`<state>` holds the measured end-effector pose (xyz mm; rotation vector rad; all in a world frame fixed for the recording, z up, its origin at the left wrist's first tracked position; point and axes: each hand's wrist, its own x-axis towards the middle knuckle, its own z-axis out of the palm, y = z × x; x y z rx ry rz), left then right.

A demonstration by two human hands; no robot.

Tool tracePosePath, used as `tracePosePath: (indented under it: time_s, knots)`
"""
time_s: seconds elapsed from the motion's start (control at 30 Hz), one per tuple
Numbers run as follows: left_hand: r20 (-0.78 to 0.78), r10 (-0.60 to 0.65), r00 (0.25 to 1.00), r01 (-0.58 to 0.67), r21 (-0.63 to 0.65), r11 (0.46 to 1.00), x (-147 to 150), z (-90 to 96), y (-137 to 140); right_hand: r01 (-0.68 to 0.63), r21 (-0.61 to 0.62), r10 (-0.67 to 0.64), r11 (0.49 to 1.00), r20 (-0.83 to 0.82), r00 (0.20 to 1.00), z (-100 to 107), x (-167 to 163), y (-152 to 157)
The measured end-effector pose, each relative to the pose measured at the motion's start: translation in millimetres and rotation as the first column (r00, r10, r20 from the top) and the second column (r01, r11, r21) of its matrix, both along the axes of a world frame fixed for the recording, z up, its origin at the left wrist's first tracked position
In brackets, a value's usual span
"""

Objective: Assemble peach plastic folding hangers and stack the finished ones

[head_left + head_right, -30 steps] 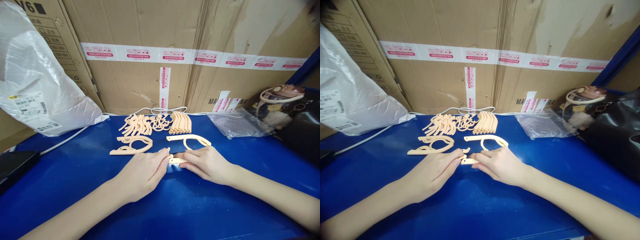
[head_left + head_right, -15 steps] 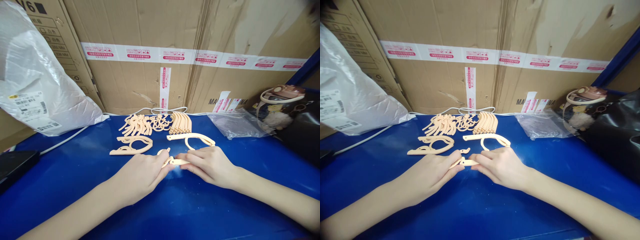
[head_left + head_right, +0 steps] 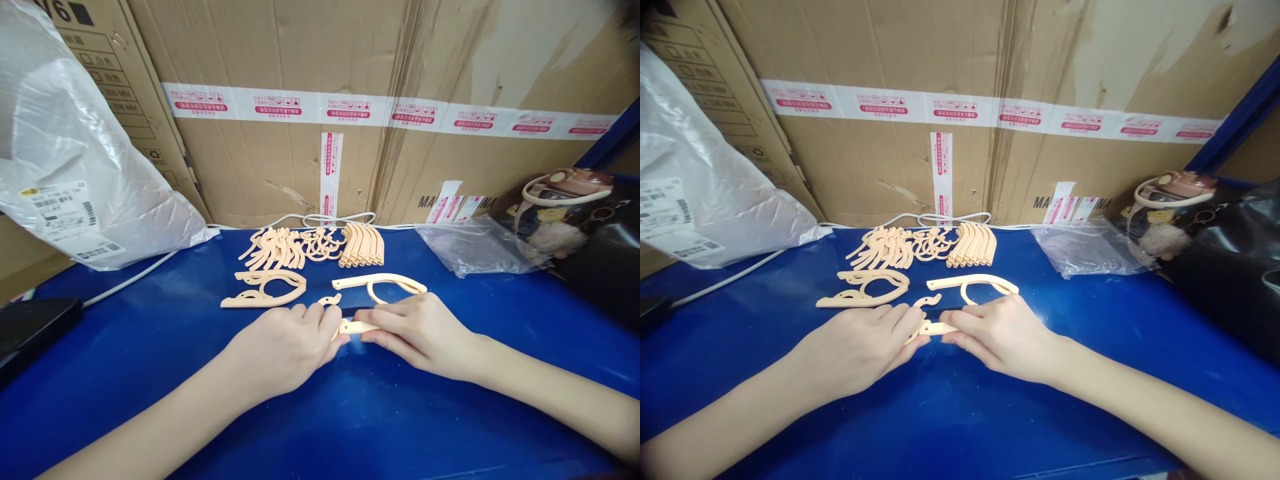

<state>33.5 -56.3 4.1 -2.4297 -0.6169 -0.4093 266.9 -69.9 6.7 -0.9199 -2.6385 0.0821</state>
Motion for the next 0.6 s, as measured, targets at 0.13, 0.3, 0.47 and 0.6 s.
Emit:
tracePosePath:
  time_s: [0.13,0.3,0.47,0.6]
  knots:
    - [0.012,-0.025,1.000,0.025,0.026,0.999,-0.8,-0.3,1.1,0.006,-0.036,-0.006,0.999,0.009,1.000,1.1,-0.5,1.1]
    - [0.054,-0.059,0.997,0.056,0.045,0.997,-1.0,-0.5,1.7,0.004,-0.059,-0.004,0.998,-0.001,1.000,1.9,-0.7,1.5]
    - [0.093,-0.080,0.992,0.077,0.031,0.997,-0.8,-2.4,1.6,-0.018,-0.114,0.017,0.993,-0.015,1.000,3.1,-0.7,0.0]
    - [0.106,-0.083,0.991,0.081,0.021,0.996,-0.8,-3.1,1.8,-0.028,-0.119,0.024,0.992,-0.034,0.999,2.3,-0.1,-0.5]
